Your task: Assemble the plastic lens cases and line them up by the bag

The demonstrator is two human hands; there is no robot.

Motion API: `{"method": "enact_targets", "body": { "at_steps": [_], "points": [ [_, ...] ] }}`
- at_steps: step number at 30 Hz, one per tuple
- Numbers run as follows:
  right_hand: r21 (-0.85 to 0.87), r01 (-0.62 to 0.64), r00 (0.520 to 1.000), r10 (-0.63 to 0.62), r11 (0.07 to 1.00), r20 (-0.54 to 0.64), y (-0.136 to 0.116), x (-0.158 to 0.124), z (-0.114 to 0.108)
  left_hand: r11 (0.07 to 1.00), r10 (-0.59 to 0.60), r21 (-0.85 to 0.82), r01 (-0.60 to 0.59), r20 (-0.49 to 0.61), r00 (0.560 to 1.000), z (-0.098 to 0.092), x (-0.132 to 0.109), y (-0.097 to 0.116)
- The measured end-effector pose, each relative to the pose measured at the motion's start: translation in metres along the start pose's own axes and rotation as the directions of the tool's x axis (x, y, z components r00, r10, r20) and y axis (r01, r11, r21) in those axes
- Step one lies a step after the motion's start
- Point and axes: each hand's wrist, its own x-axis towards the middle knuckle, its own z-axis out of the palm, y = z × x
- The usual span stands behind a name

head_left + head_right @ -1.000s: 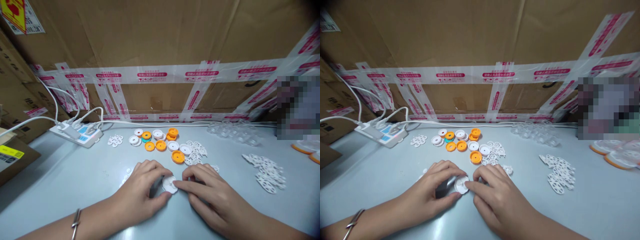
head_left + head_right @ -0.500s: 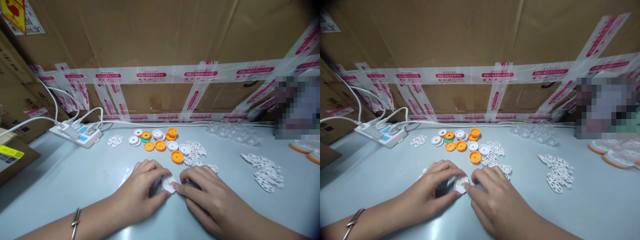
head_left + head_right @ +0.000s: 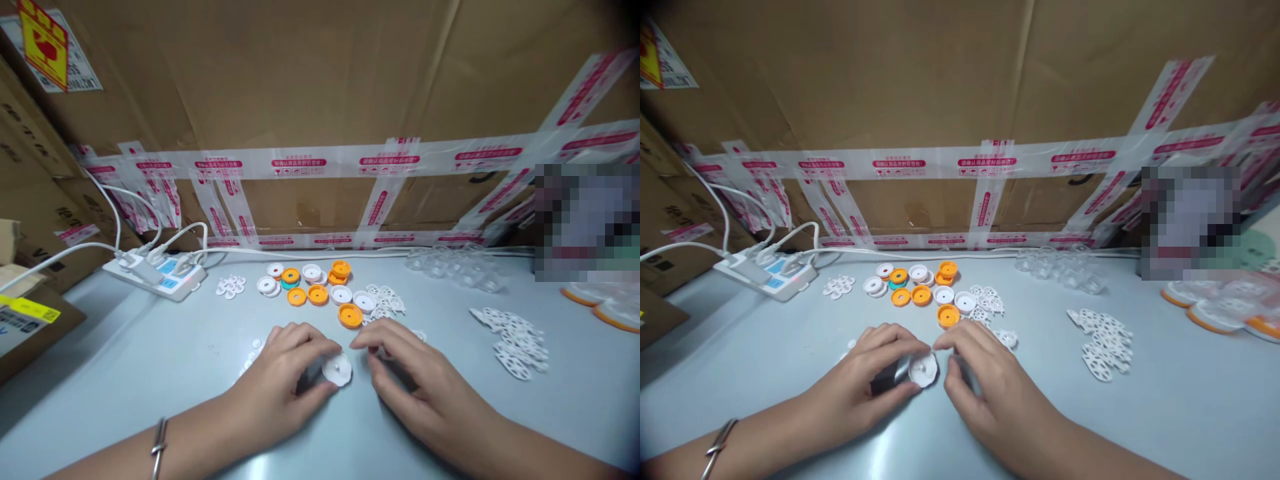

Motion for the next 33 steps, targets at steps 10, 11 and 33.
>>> {"method": "enact_targets", "body": {
  "at_steps": [10, 11, 33],
  "points": [
    [0.696, -0.56, 0.821, 0.413, 0.449, 0.393, -0.007, 0.009, -0.005, 0.959, 0.281, 0.078, -0.273, -0.134, 0.95, -0.004, -0.007, -0.001],
    [0.719, -0.553, 0.823, 0.409, 0.42, 0.395, -0.007, 0.009, -0.005, 0.957, 0.288, 0.081, -0.279, -0.135, 0.948, -0.004, -0.007, -0.001],
    [0.827, -0.447, 0.839, 0.48, 0.34, 0.256, -0.015, -0.001, 0.012, 0.974, 0.113, -0.181, -0.136, -0.13, 0.985, -0.013, -0.002, -0.005]
  ]
}}
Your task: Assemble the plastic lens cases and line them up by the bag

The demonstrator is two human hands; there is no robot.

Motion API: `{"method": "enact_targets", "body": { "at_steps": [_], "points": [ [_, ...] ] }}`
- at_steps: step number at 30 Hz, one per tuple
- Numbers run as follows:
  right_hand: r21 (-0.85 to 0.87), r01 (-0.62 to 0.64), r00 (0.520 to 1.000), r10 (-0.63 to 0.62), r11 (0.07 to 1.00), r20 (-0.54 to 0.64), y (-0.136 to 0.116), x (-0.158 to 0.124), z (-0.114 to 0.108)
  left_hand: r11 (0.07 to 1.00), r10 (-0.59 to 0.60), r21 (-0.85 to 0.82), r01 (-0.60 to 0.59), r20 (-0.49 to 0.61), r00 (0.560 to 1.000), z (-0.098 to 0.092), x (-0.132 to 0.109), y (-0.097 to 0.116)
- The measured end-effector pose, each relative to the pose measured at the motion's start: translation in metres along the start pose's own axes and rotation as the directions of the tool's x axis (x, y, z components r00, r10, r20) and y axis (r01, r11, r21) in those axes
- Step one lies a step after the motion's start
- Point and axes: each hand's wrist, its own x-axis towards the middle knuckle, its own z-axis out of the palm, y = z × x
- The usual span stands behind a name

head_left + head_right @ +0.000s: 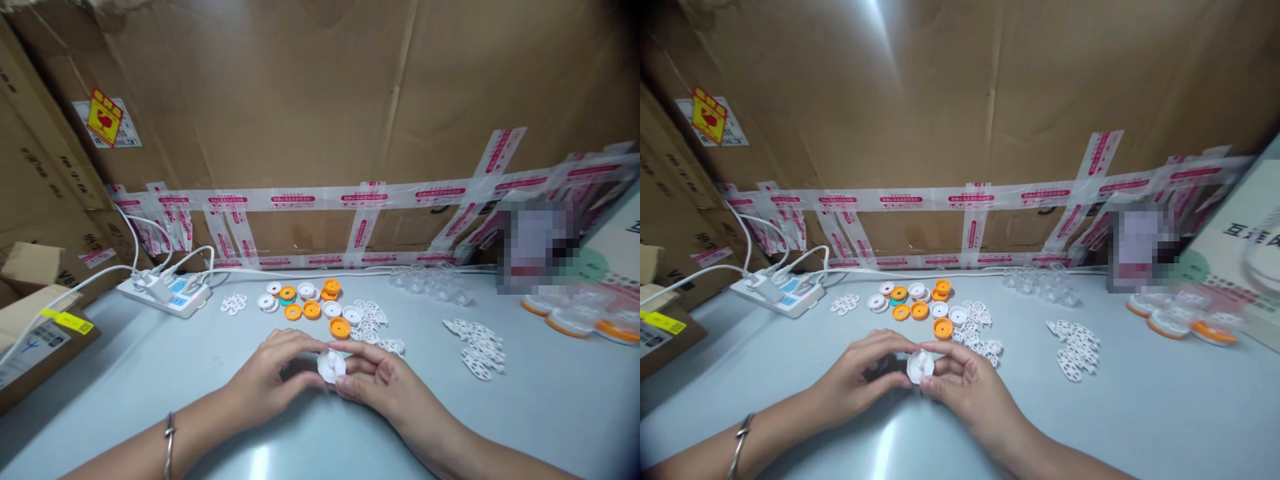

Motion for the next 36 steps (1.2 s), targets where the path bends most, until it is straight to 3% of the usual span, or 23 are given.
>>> {"method": "enact_targets", "body": {
  "at_steps": [2, 6, 8, 13, 19, 23, 25, 27, 31, 33, 36],
  "points": [
    [-0.022, -0.01, 1.0, 0.01, 1.0, -0.002, 0.002, -0.001, 0.001, 0.995, -0.064, -0.079, 0.067, 0.04, 0.997, -0.007, 0.004, -0.003],
    [-0.079, -0.021, 1.0, 0.022, 0.997, 0.001, 0.004, -0.001, 0.001, 0.984, -0.178, -0.031, 0.176, -0.057, 0.982, -0.015, 0.016, -0.009],
    [-0.105, -0.007, 1.0, 0.007, 0.994, -0.001, 0.005, -0.002, 0.001, 0.986, -0.149, 0.071, 0.153, -0.068, 0.987, -0.014, 0.022, -0.011],
    [-0.106, 0.027, 1.0, -0.028, 0.994, -0.009, 0.004, -0.001, 0.002, 0.96, 0.031, 0.279, -0.035, 0.016, 0.999, -0.001, 0.042, -0.012],
    [-0.047, 0.05, 0.999, -0.051, 0.998, -0.017, 0.003, -0.002, 0.005, 0.963, 0.043, 0.264, -0.05, 0.031, 0.999, 0.017, 0.057, -0.014],
    [-0.043, 0.077, 0.996, -0.079, 0.996, -0.046, 0.003, -0.003, 0.006, 0.973, 0.042, 0.229, -0.035, -0.027, 0.999, 0.014, 0.051, -0.011],
    [-0.053, 0.083, 0.995, -0.086, 0.995, -0.058, 0.002, -0.003, 0.006, 0.989, -0.001, 0.145, 0.013, -0.081, 0.997, 0.006, 0.043, -0.008],
    [-0.078, 0.086, 0.993, -0.092, 0.993, -0.073, 0.001, -0.002, 0.005, 0.985, -0.145, -0.108, 0.131, -0.129, 0.981, -0.002, 0.034, -0.006],
    [-0.123, 0.074, 0.989, -0.088, 0.99, -0.115, 0.0, 0.001, 0.003, 0.75, -0.398, -0.585, 0.309, -0.026, 0.917, -0.008, 0.017, -0.008],
    [-0.131, 0.056, 0.989, -0.073, 0.99, -0.131, 0.0, 0.002, 0.001, 0.656, -0.421, -0.677, 0.334, 0.04, 0.906, -0.006, 0.013, -0.008],
    [-0.138, 0.047, 0.987, -0.068, 0.989, -0.148, 0.0, 0.003, 0.0, 0.648, -0.371, -0.682, 0.338, 0.105, 0.923, -0.003, 0.012, -0.005]
  ]
}}
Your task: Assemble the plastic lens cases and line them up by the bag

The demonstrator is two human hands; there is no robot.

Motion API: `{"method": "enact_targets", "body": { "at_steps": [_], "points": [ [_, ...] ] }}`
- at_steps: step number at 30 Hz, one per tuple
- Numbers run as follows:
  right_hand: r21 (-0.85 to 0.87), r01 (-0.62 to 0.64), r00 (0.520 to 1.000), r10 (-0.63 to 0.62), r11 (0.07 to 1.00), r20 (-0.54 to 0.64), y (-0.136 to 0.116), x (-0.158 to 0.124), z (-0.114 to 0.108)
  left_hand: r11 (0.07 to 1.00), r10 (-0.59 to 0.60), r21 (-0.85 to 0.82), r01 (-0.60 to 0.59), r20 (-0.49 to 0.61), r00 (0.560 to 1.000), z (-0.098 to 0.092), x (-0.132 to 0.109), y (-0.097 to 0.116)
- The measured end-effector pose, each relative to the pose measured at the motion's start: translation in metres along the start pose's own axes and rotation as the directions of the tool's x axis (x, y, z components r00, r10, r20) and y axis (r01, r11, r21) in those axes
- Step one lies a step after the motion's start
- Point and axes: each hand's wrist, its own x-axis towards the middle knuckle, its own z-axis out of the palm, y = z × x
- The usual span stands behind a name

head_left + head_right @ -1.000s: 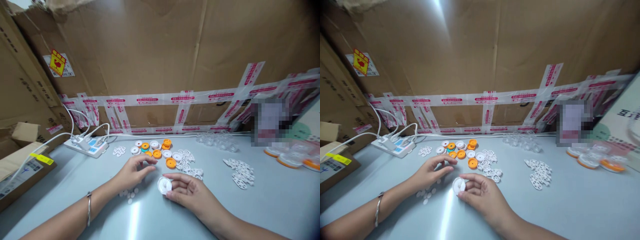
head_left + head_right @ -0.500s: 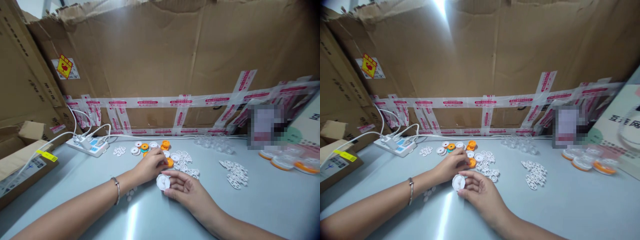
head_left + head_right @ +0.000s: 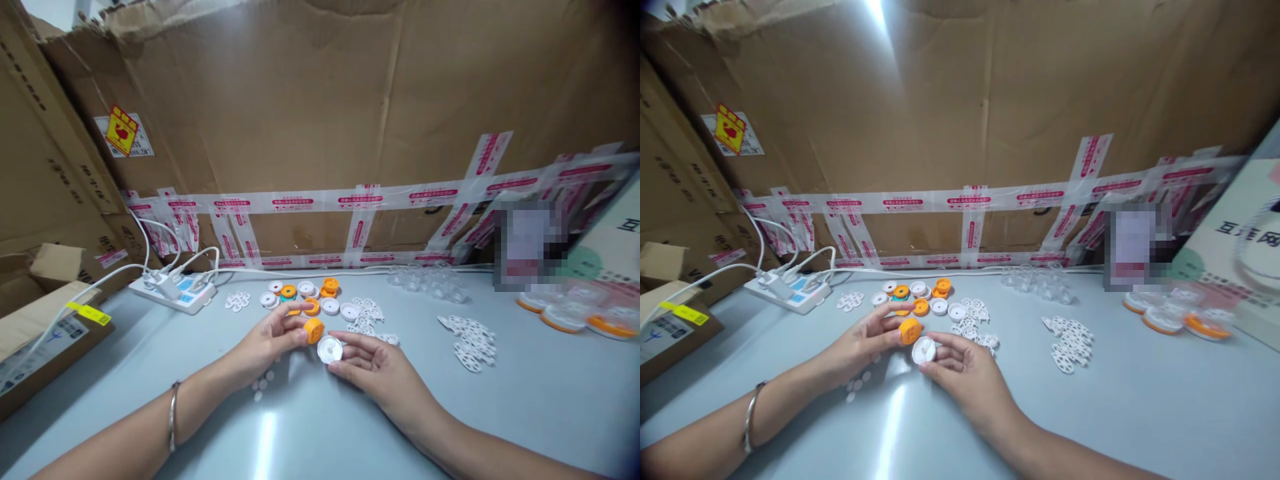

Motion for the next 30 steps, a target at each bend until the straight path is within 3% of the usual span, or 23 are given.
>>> {"method": "enact_targets", "body": {
  "at_steps": [5, 9, 19, 30],
  "points": [
    [-0.038, 0.048, 0.999, -0.049, 0.998, -0.022, -0.001, 0.004, -0.002, 0.994, 0.039, 0.104, -0.04, 0.011, 0.999, 0.007, -0.001, 0.003],
    [-0.086, 0.113, 0.993, -0.116, 0.99, -0.027, 0.001, 0.006, -0.004, 0.991, -0.02, 0.133, 0.021, -0.008, 1.0, 0.01, -0.001, 0.0],
    [-0.221, 0.27, 0.962, -0.251, 0.937, 0.109, 0.007, 0.004, -0.007, 0.99, -0.083, 0.114, 0.086, -0.038, 0.996, 0.013, -0.001, -0.003],
    [-0.215, 0.285, 0.954, -0.256, 0.934, 0.153, 0.007, -0.001, -0.005, 0.979, -0.041, 0.194, 0.055, -0.071, 0.997, 0.02, -0.005, -0.001]
  ]
}}
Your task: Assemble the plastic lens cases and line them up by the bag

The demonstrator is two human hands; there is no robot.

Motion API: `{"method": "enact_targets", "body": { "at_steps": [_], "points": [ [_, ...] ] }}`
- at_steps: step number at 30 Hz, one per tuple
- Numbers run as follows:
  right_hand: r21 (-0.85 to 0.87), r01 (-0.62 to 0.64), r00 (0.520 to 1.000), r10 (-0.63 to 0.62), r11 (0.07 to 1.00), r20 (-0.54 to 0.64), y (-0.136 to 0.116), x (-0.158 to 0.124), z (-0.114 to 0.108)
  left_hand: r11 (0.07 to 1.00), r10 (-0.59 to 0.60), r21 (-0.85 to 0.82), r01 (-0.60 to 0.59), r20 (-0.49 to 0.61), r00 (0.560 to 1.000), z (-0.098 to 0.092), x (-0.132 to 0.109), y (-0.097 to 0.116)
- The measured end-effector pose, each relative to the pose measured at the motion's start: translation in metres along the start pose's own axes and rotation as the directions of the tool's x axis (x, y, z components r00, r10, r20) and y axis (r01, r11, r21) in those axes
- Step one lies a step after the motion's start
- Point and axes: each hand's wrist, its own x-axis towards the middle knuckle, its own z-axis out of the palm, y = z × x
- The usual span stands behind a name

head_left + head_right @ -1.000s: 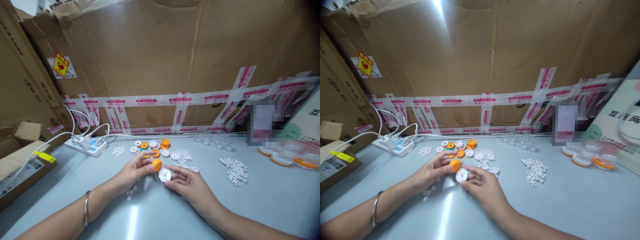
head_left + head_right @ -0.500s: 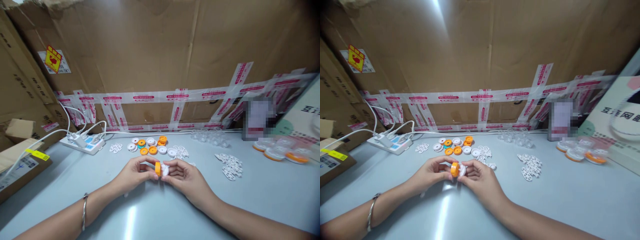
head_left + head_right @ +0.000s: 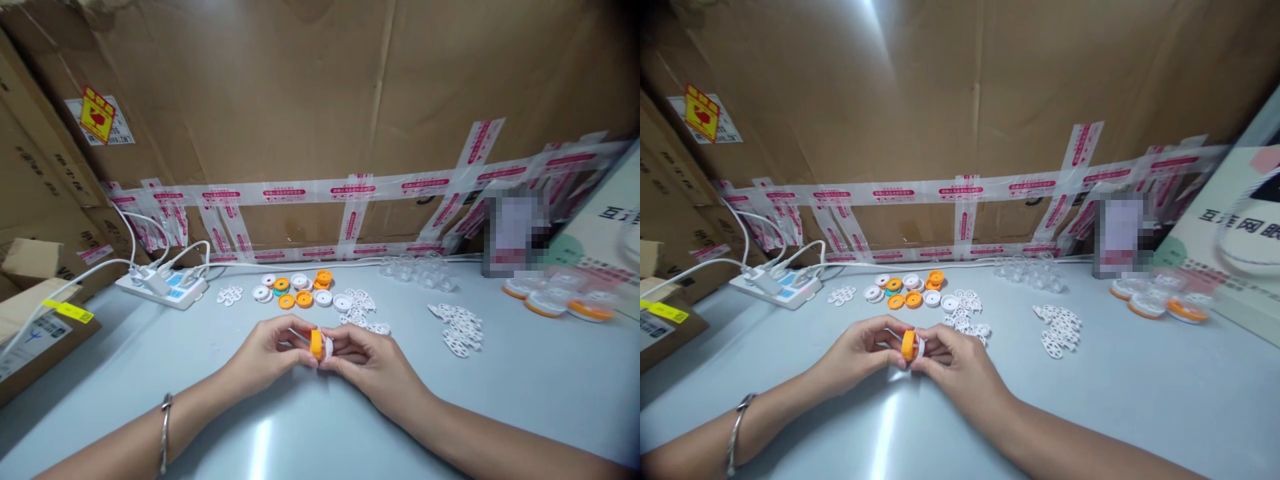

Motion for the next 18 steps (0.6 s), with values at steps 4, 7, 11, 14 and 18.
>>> {"method": "enact_targets", "body": {
  "at_steps": [4, 7, 11, 14, 18],
  "points": [
    [0.017, -0.035, 0.999, 0.035, 0.999, -0.013, -0.0005, 0.0012, 0.0004, 0.997, 0.049, 0.067, -0.047, -0.034, 0.998, 0.0019, -0.0019, -0.0025],
    [0.02, -0.051, 0.999, 0.051, 0.998, -0.018, -0.0002, 0.0015, 0.0005, 0.988, 0.088, 0.129, -0.081, -0.049, 0.995, 0.0029, -0.0035, -0.0049],
    [0.019, -0.045, 0.999, 0.046, 0.999, -0.008, 0.0017, -0.0002, 0.0007, 0.966, 0.144, 0.224, -0.128, -0.055, 0.988, 0.0045, -0.0056, -0.0068],
    [0.036, -0.037, 0.999, 0.037, 0.999, 0.001, 0.0023, -0.0011, 0.0012, 0.949, 0.189, 0.27, -0.164, -0.066, 0.98, 0.0052, -0.0063, -0.0071],
    [0.09, -0.064, 0.998, 0.064, 0.994, -0.001, 0.0001, 0.0011, 0.0018, 0.937, 0.215, 0.29, -0.196, -0.035, 0.976, 0.0026, -0.0068, -0.0028]
  ]
}}
